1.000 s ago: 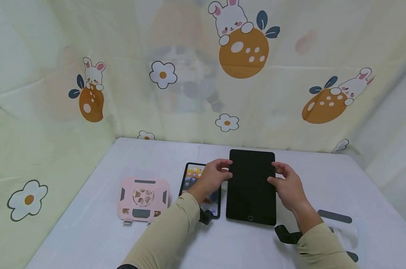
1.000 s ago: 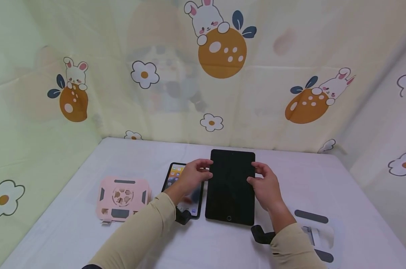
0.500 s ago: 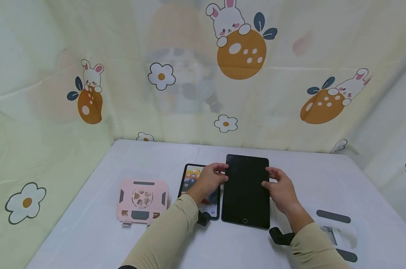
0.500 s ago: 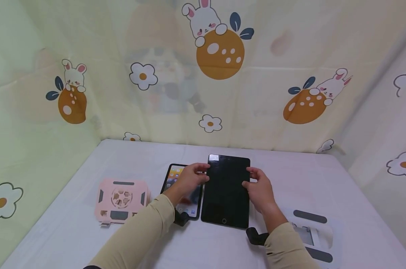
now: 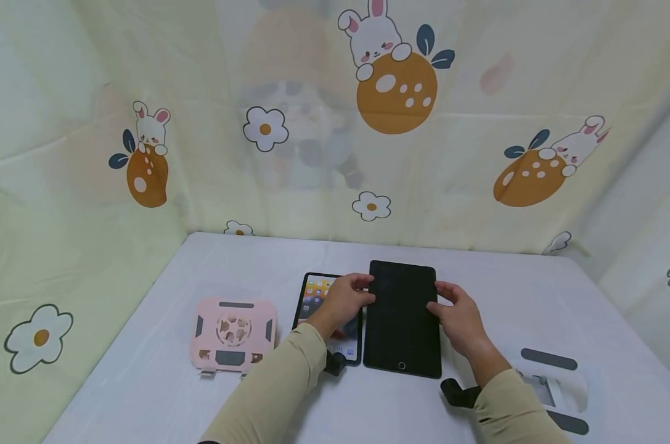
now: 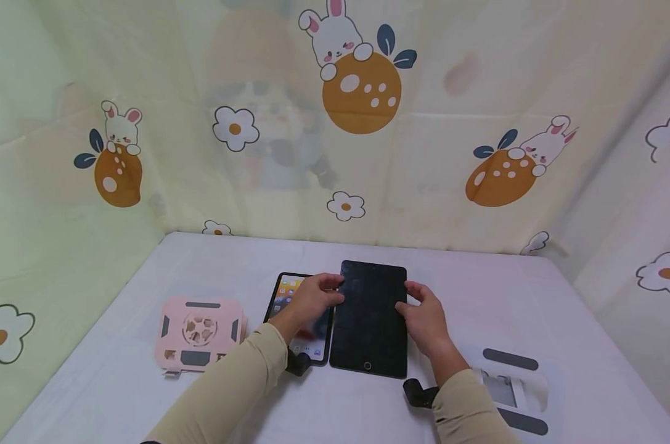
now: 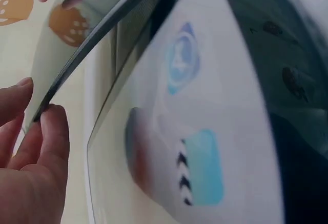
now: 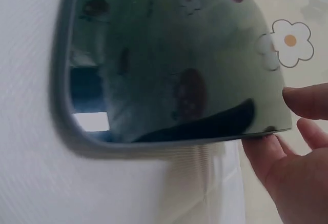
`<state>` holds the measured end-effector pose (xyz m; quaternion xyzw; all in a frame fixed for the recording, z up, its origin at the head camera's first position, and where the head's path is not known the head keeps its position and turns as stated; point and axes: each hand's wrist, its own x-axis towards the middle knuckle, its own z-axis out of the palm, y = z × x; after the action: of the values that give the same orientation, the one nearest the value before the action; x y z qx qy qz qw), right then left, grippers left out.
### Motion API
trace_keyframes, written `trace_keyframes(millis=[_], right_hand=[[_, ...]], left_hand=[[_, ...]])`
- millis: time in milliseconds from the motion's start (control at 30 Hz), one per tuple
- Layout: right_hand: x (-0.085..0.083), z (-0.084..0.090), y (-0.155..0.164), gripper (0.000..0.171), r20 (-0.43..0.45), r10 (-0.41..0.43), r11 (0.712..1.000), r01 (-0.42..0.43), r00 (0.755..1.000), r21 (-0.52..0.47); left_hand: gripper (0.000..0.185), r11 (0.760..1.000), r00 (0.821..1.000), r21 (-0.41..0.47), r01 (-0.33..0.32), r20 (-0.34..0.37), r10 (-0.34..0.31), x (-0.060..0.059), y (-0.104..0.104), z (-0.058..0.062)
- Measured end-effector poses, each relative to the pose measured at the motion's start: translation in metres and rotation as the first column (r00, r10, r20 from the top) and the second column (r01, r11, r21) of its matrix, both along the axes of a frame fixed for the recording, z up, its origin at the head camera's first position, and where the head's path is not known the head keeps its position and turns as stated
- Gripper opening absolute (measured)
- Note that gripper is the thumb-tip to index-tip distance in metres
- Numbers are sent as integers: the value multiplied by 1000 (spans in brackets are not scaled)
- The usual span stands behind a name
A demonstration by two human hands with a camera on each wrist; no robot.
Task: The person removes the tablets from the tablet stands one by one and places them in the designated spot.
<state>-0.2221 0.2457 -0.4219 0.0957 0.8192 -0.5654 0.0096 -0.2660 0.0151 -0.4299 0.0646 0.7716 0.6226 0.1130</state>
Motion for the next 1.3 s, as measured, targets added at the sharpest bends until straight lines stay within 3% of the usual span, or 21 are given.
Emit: trace_keyframes(millis=[233, 533, 800, 1300], right_hand=[[1, -5, 1, 58, 21, 20, 999, -20, 1000, 44], [3, -9, 0, 59, 24, 27, 999, -27, 999, 19], [3, -12, 0, 58, 28, 42, 999, -42, 999, 14], [5, -10, -2, 58, 39, 42, 999, -44, 998, 32]], left_hand=[[42, 998, 1000, -63, 0, 20, 1, 3, 1, 1], [42, 995, 1000, -96, -17, -7, 16, 4, 2, -6], [42, 984, 1000, -176, -10, -4, 10, 10, 4, -2], [43, 981, 1000, -193, -6, -11, 4, 9, 6, -5]])
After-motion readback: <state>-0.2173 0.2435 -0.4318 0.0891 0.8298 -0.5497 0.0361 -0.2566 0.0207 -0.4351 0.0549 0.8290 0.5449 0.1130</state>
